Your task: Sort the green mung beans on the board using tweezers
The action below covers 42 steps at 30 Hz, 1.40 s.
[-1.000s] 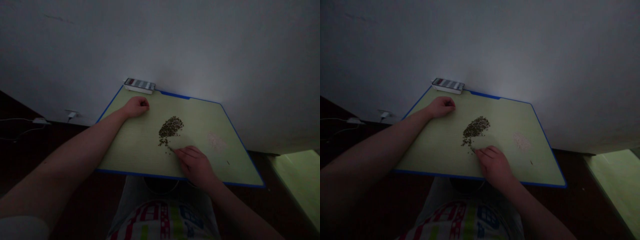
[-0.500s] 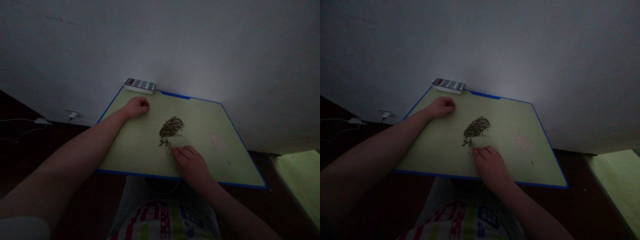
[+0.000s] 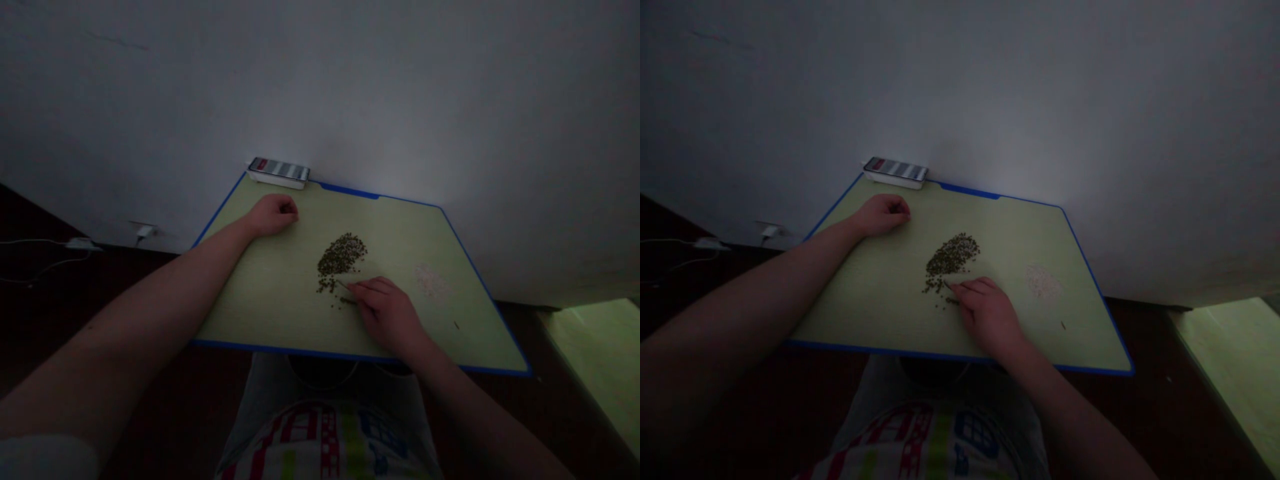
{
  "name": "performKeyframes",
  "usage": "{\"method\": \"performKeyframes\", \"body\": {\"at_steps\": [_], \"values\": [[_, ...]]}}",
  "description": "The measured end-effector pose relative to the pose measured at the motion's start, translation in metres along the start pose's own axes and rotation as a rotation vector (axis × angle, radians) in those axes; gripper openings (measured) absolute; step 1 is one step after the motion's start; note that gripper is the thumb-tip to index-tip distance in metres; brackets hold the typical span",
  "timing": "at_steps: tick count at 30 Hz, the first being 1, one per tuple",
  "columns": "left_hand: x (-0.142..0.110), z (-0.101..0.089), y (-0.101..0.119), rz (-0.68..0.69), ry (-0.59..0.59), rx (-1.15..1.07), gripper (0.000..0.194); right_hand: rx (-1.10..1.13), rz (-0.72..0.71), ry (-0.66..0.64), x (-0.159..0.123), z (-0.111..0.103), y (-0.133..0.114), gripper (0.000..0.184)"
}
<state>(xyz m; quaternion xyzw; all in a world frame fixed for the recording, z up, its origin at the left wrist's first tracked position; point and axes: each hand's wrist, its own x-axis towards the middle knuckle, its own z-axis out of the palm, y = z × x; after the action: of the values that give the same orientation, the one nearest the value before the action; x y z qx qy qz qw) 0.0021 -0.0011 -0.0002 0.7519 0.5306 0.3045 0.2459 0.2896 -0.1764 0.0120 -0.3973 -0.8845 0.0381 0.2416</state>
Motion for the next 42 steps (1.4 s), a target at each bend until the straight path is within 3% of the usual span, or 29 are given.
{"method": "performKeyframes", "body": {"at_steps": [14, 21, 36, 42], "values": [[0.000, -0.001, 0.004, -0.011, -0.014, -0.009, 0.020, -0.030, -0.030, -0.041, -0.013, -0.007, -0.011, 0.032], [0.001, -0.001, 0.002, -0.002, -0.015, 0.000, 0.018, -0.216, -0.060, -0.104, -0.007, 0.000, -0.024, 0.033], [0.000, -0.002, 0.004, -0.003, -0.011, -0.009, 0.019, -0.174, 0.007, -0.007, -0.008, 0.000, -0.012, 0.033], [0.000, -0.001, 0.001, -0.005, -0.005, -0.006, 0.018, -0.115, -0.010, -0.033, -0.006, 0.000, -0.005, 0.034]]}}
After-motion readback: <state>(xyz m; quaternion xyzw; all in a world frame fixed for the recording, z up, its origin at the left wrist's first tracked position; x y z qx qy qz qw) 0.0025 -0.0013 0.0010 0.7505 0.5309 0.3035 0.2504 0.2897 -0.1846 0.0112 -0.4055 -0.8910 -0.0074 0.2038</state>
